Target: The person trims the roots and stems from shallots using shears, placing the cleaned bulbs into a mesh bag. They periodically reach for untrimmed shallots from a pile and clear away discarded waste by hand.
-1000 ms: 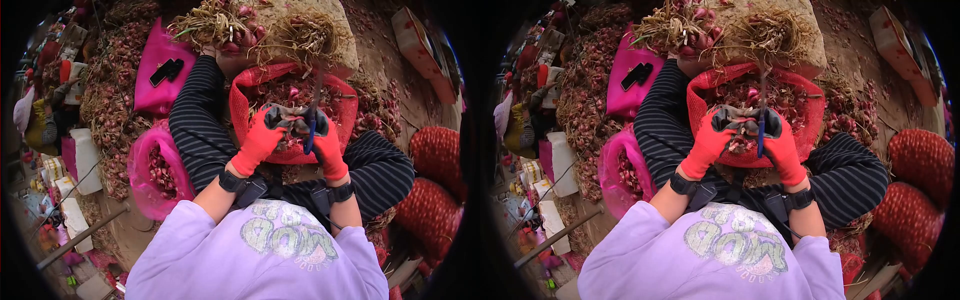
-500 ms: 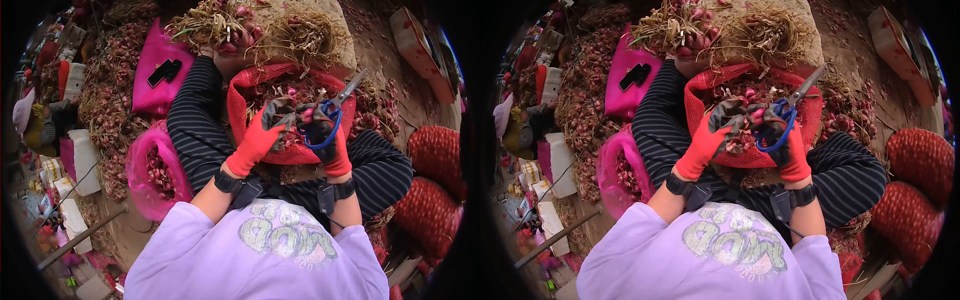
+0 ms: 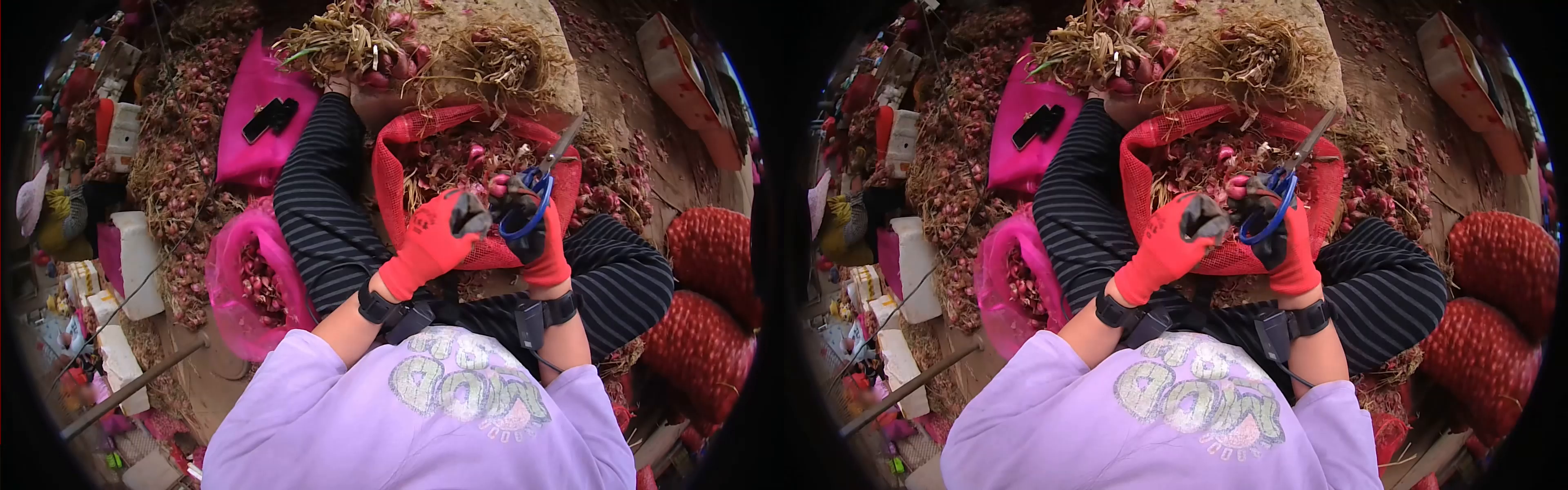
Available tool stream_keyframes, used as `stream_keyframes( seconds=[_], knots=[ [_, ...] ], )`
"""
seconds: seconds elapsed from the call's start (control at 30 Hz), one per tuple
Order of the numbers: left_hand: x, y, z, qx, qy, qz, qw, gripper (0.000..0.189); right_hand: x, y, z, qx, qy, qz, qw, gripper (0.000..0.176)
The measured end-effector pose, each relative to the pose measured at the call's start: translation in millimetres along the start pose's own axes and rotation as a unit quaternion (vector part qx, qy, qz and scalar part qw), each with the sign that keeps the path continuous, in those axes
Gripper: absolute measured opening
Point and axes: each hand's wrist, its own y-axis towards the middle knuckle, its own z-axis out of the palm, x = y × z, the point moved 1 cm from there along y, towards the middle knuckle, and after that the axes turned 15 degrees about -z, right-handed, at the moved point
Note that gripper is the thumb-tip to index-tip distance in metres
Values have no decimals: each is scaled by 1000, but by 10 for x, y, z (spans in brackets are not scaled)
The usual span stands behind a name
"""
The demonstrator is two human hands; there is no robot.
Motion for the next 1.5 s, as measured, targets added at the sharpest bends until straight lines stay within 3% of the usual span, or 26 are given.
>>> stream_keyframes(
  seconds=[0.03, 0.1, 0.13, 0.2, 0.27, 0.3, 0.37, 0.47, 0.57, 0.63, 0.73, 0.8, 0.9, 1.03, 1.13, 1.23, 1.33, 1.43, 1.5],
  knots=[
    [97, 42, 33, 17, -127, -60, 990, 27, -14, 20, -43, 12, 37, 22, 999, 35],
    [222, 149, 62, 49, -371, -178, 910, 27, -60, 62, -106, 36, 111, 70, 991, 34],
    [183, 147, 6, 87, -422, -160, 888, 30, -41, 25, -80, 37, 23, 20, 999, 33],
    [22, 120, -93, 101, -369, -151, 912, 32, 21, -71, 63, 43, -150, -80, 985, 30],
    [-49, 124, -170, 99, -266, -122, 951, 35, 113, -58, 154, 63, -268, -74, 959, 28],
    [-30, 105, -197, 26, -176, -35, 983, 35, 141, -57, 163, 71, -326, -72, 940, 26],
    [25, 59, -217, -117, 12, 139, 983, 37, 122, -2, 131, 86, -332, -91, 935, 23],
    [-73, 105, -227, -21, 139, 73, 987, 41, 97, -11, 101, 89, -301, -79, 946, 23],
    [-165, 45, -251, -22, 44, 70, 996, 25, 21, -26, 5, 27, -263, -62, 962, 23],
    [105, 62, -177, 1, -41, 44, 998, 32, -1, -30, -30, -35, -213, -51, 975, 22],
    [13, 22, -167, -17, -86, 56, 995, 33, 43, -11, -43, -20, -255, -33, 966, 20],
    [-167, 32, -169, 8, -186, 23, 982, 32, 42, -2, -51, 22, -309, -77, 948, 19],
    [-209, 36, -202, -22, -48, 26, 998, 36, 48, -8, 116, 62, -342, -100, 932, 20],
    [-47, 133, -210, 12, -57, 63, 996, 36, 69, -3, 189, 91, -391, -95, 911, 21],
    [-61, 73, -232, -5, -39, 82, 996, 32, 133, -4, 221, 77, -414, -15, 907, 23],
    [53, 85, -89, 20, -296, -84, 951, 34, -19, -77, -69, 17, -105, 20, 994, 23],
    [-130, 39, -112, -40, -117, -34, 992, 40, -164, 1, -237, -56, -200, -57, 977, 23],
    [-92, 12, -90, -52, -12, 24, 998, 45, -128, -19, -176, 1, -353, -93, 931, 18],
    [-56, 34, -57, -51, -30, 17, 998, 40, -141, -52, -34, 19, -420, -145, 896, 18]
  ],
)
